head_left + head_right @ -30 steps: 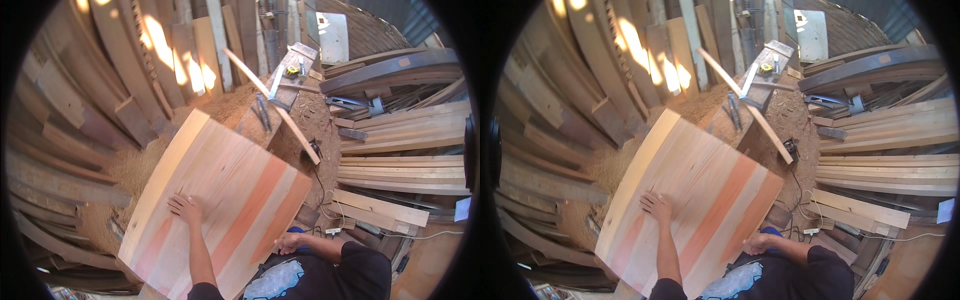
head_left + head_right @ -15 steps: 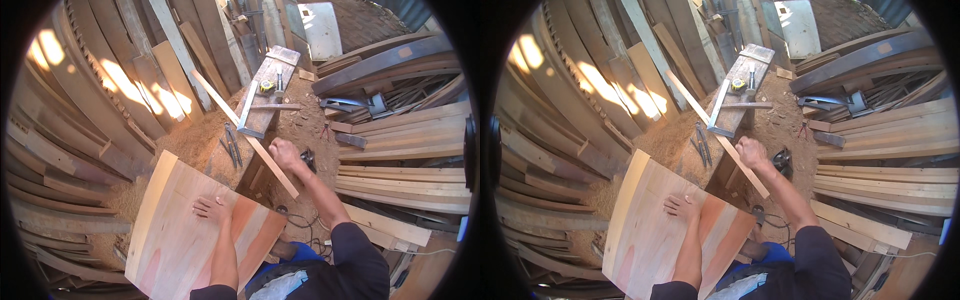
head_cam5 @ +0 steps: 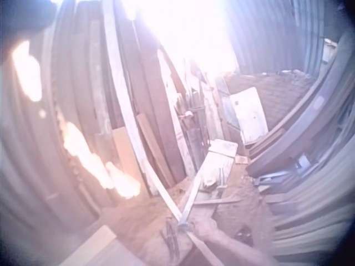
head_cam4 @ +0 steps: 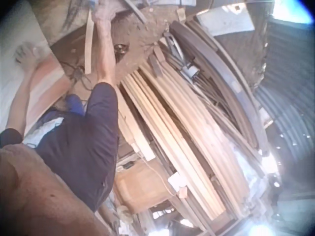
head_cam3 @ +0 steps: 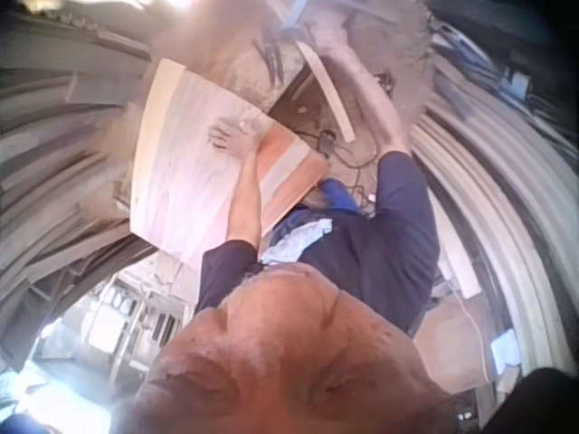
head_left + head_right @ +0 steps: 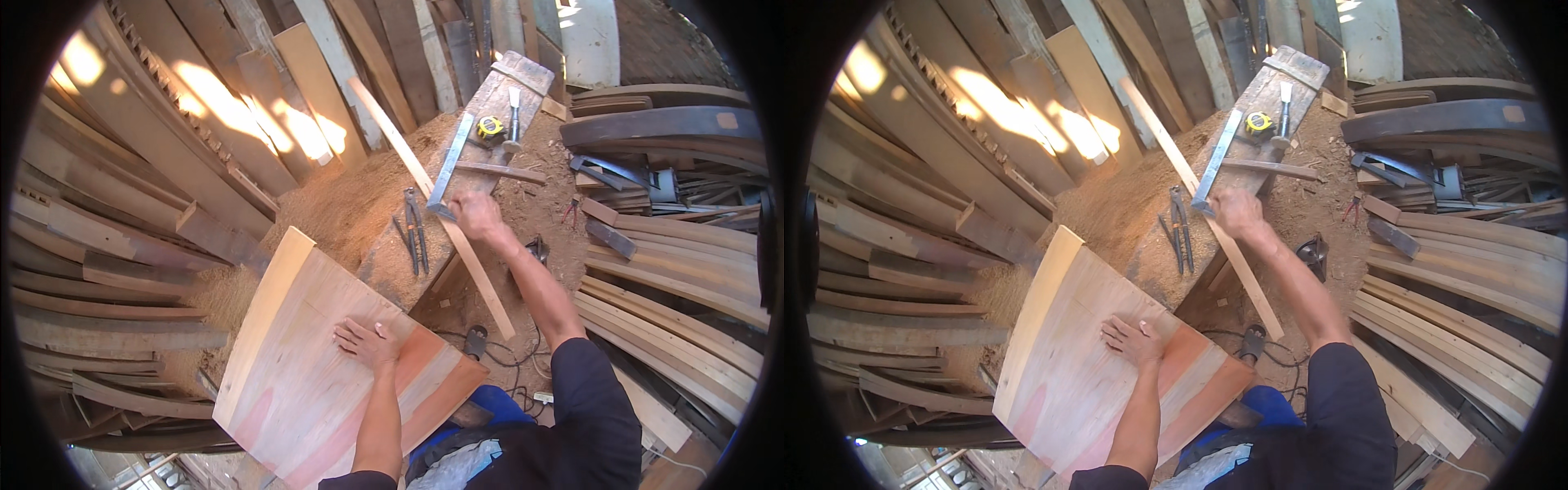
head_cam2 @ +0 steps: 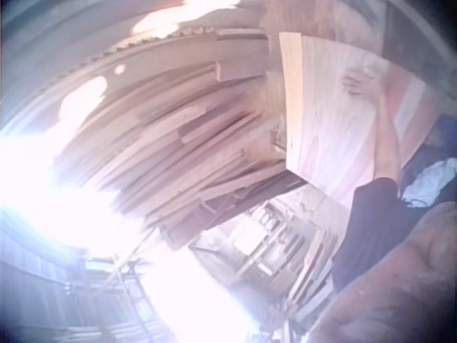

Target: The person measures and marks a wooden board using a tape measure and a pencil, also using a framing square to draw straight lines across the surface.

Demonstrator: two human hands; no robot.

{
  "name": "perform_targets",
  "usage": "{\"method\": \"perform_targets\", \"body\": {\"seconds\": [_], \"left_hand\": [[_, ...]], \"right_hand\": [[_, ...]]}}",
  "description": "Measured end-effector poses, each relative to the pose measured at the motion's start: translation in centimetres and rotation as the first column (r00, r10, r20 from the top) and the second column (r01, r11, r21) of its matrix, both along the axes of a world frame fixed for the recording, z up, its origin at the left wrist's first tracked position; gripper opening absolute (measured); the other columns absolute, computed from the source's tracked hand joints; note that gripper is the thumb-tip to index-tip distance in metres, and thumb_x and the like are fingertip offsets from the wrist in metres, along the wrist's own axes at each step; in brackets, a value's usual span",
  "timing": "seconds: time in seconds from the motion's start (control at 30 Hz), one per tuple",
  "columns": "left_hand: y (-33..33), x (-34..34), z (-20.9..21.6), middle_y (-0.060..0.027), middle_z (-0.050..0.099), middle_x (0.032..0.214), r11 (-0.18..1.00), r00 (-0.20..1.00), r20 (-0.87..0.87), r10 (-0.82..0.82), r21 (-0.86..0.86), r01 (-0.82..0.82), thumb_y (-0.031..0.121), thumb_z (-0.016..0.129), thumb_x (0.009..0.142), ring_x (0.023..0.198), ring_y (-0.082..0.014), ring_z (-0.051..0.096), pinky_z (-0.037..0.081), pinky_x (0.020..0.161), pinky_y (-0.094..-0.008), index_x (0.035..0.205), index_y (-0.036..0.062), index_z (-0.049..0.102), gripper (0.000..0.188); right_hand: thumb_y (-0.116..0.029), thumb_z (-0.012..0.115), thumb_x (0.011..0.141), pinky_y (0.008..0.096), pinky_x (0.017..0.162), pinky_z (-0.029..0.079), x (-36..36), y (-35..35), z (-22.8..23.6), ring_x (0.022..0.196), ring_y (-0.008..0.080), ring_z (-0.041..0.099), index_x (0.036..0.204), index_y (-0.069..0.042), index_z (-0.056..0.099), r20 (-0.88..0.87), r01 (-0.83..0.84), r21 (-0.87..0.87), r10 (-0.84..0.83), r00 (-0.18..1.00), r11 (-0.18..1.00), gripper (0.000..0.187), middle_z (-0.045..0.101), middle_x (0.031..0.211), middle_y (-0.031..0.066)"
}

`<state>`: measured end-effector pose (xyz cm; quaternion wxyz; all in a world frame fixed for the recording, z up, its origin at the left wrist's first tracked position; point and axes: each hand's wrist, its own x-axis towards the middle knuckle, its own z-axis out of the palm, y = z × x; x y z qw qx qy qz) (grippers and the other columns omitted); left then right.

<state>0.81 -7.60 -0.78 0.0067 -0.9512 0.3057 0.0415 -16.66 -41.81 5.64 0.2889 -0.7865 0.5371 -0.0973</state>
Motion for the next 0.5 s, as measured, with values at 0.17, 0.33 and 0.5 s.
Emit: {"method": "perform_targets", "body": {"seconds": [0.17, 0.33, 0.5], "left_hand": [[0.0, 0.0, 0.1, -0.0345, 0.014, 0.168, 0.999, 1.000, 0.001, -0.022, -0.040, 0.022, 0.037, 0.058, 0.093, 0.155, -0.0533, 0.012, 0.011, 0.124, -0.0659, 0.161, -0.0015, 0.020, 0.087], [-1.0, -0.6, 0.7, -0.0341, 0.012, 0.168, 0.999, 0.998, -0.052, -0.025, -0.047, 0.022, 0.037, 0.059, 0.093, 0.156, -0.0523, 0.010, 0.009, 0.124, -0.0647, 0.161, -0.0019, 0.020, 0.087], [0.1, 0.3, 0.5, -0.0334, 0.011, 0.169, 0.999, 0.998, -0.066, 0.006, -0.035, -0.008, 0.036, 0.058, 0.094, 0.156, -0.0520, 0.010, 0.008, 0.124, -0.0645, 0.161, -0.0023, 0.018, 0.087]], "right_hand": [[-0.018, 0.066, 0.092, 0.0492, 0.083, 0.060, 7.6, 5.0, -2.0, 0.090, 0.0344, 0.075, 0.099, -0.006, 0.077, -0.106, -0.201, 0.048, 0.205, 0.973, 0.978, 0.018, 0.073, 0.088, 0.0176], [-0.007, 0.068, 0.085, 0.0435, 0.080, 0.062, 12.9, 5.3, -5.5, 0.094, 0.0402, 0.075, 0.094, 0.002, 0.075, -0.255, -0.073, -0.009, 0.068, 0.965, 0.997, 0.014, 0.074, 0.096, 0.0214], [-0.007, 0.067, 0.086, 0.0421, 0.080, 0.061, 14.3, 7.3, -3.8, 0.100, 0.0386, 0.075, 0.091, 0.002, 0.075, -0.224, -0.115, 0.123, 0.140, 0.965, 0.986, 0.014, 0.074, 0.098, 0.0231]]}}
